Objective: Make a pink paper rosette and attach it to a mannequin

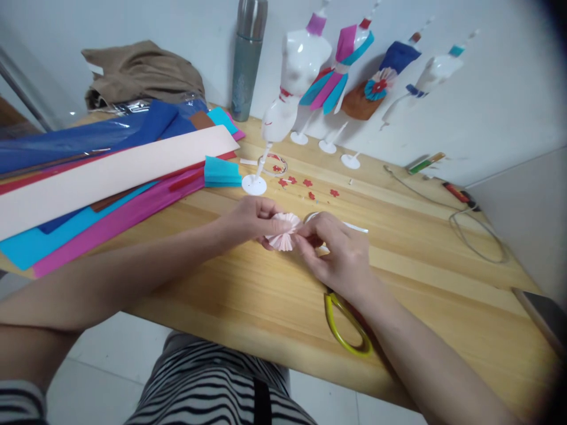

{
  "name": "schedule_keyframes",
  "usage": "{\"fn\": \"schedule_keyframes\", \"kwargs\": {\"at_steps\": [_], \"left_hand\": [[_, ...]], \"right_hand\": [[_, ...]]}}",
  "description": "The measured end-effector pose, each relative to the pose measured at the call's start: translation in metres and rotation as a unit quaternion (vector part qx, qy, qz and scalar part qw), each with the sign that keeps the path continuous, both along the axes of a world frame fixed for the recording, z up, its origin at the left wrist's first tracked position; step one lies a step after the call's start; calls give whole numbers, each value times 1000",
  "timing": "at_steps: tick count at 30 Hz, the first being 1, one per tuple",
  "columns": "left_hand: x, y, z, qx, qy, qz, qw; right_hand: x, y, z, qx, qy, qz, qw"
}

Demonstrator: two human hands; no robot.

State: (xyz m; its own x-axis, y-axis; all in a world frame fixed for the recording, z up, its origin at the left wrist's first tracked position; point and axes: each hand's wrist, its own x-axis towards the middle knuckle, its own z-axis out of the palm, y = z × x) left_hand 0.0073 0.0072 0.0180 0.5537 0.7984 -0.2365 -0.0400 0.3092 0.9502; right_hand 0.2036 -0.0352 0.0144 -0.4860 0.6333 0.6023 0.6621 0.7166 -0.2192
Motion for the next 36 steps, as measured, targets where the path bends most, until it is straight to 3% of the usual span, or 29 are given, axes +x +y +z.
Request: {"fn": "schedule_keyframes", "kwargs": {"at_steps": [7, 12, 16, 19, 23, 27, 32, 36], "left_hand": [[0, 9, -9, -1, 78, -35, 996], [0, 13, -18, -13, 90, -24, 996], [-1, 11, -26, 60, 139, -38, 988], [-3, 6, -29, 194, 208, -50, 958], [-5, 2, -25, 344, 297, -67, 888], [-3, 2, -25, 393, 368, -24, 842], [0, 4, -39, 424, 364, 40, 828], [3, 1, -49, 480, 323, 62, 814]], "right_hand": [[0, 4, -3, -102, 3, 22, 995], [3, 6, 0, -162, 19, -13, 987], [9, 13, -1, -176, 21, -44, 983], [16, 22, -5, -203, 10, -75, 976], [26, 33, -8, -256, -30, -108, 960], [34, 39, -9, -288, -50, -123, 948], [37, 47, -4, -325, -6, -137, 936], [27, 79, 4, -316, 31, -117, 941]]}}
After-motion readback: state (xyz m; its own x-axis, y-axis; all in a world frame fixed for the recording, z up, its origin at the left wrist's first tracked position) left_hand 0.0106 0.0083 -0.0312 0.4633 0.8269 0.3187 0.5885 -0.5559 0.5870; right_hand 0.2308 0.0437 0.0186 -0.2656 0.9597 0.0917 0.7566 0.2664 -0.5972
